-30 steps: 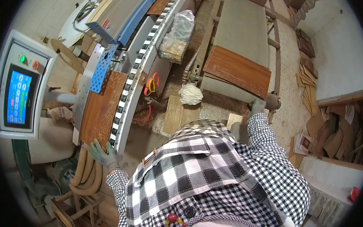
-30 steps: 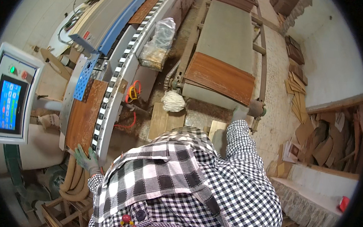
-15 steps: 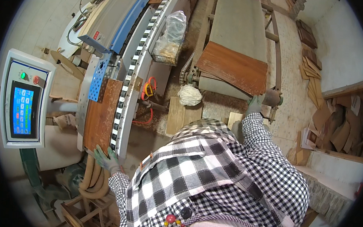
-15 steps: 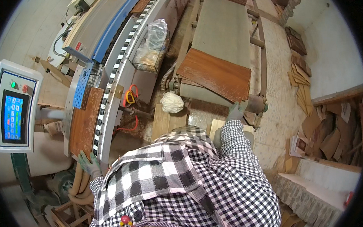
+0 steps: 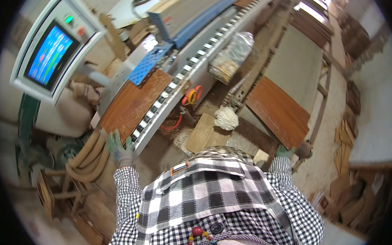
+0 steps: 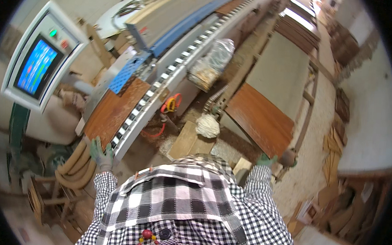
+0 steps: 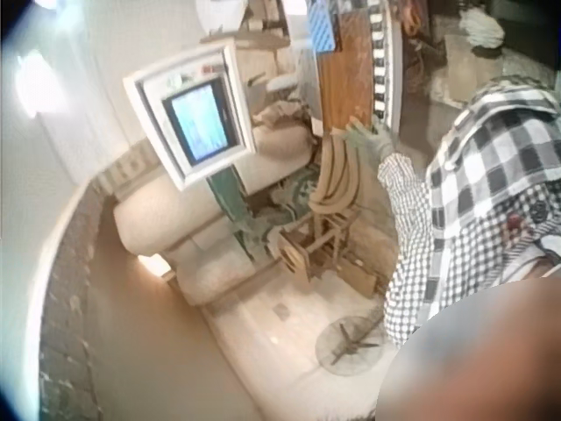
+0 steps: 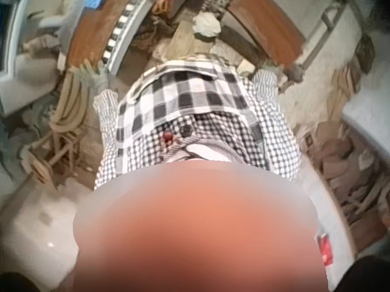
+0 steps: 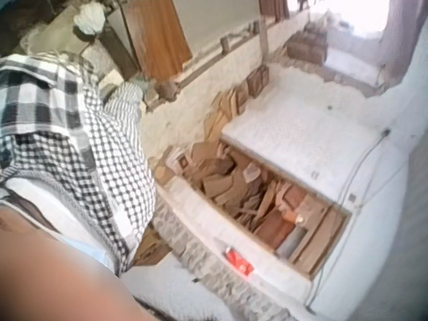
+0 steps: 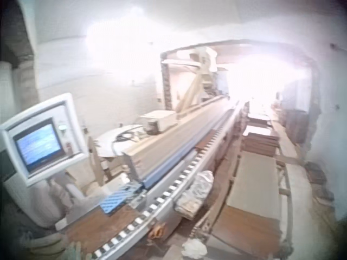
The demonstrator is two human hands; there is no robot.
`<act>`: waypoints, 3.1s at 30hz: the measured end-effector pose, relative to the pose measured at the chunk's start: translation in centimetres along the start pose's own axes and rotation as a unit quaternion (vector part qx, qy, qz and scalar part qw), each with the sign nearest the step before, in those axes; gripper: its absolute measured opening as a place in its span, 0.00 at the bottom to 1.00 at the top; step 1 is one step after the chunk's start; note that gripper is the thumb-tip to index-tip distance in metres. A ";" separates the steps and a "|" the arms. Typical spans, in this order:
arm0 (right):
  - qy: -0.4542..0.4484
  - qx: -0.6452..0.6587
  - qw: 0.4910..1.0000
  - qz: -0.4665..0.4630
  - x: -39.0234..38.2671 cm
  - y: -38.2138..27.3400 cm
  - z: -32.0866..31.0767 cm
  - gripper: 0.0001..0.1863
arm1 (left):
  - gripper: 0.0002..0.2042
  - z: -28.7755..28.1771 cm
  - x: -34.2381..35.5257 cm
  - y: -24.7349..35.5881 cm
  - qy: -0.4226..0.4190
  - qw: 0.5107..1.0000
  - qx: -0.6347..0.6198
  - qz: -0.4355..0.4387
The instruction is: The person feeds rectangular wooden boards through a belt sander, one at a time, using both hands to guide each piece along the conveyor. After each board passes through, the person stacks the finished pieces on a nearby table.
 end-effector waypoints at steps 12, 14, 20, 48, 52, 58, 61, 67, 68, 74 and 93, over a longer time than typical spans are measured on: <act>0.013 -0.003 0.990 0.142 0.2 3.2 5.0 0.37 | 0.36 -0.9 0.1 1.0 -0.019 0.998 0.000 -0.057; 0.007 0.000 0.989 0.146 0.9 3.0 4.6 0.38 | 0.35 -1.2 -0.1 0.7 -0.025 0.998 -0.017 -0.062; 0.011 -0.023 0.990 0.136 0.8 3.0 4.2 0.37 | 0.33 -3.1 -1.8 -0.7 -0.020 0.995 -0.034 -0.093; -0.012 0.074 0.987 0.142 2.4 2.1 3.0 0.29 | 0.35 -0.4 4.6 9.1 -0.182 0.973 0.045 -0.132; -0.006 0.078 0.983 0.165 2.2 1.5 3.4 0.28 | 0.36 2.2 6.4 11.0 -0.199 0.971 0.033 -0.126; -0.137 0.058 0.985 0.083 -1.0 -2.3 5.9 0.24 | 0.35 4.6 8.8 12.6 -0.206 0.969 -0.102 -0.092; -0.164 0.018 0.985 0.045 -1.5 -2.6 6.7 0.21 | 0.34 4.7 8.0 12.1 -0.165 0.971 -0.165 -0.055; -0.268 -0.062 0.958 0.081 -7.5 -3.4 10.2 0.21 | 0.35 2.4 4.1 11.9 -0.116 0.976 -0.183 0.008; -0.287 -0.085 0.950 0.090 -7.9 -3.3 10.8 0.21 | 0.36 1.9 3.4 11.9 -0.109 0.976 -0.185 0.014; -0.535 -0.157 0.821 0.125 -9.8 3.6 17.9 0.24 | 0.41 -1.0 0.2 14.4 -0.117 0.972 -0.182 0.094; -0.677 -0.254 0.612 0.320 -34.4 16.8 31.8 0.25 | 0.35 -3.1 -3.8 5.6 -0.051 0.998 0.002 -0.030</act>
Point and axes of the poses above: each hand's wrist, its own x-axis towards the middle knuckle, its own z-axis out of the palm, y = z × x, the point moved 5 cm from there along x, towards the middle knuckle, and after that the axes turned 14 degrees about -x, right-handed, at the moved point
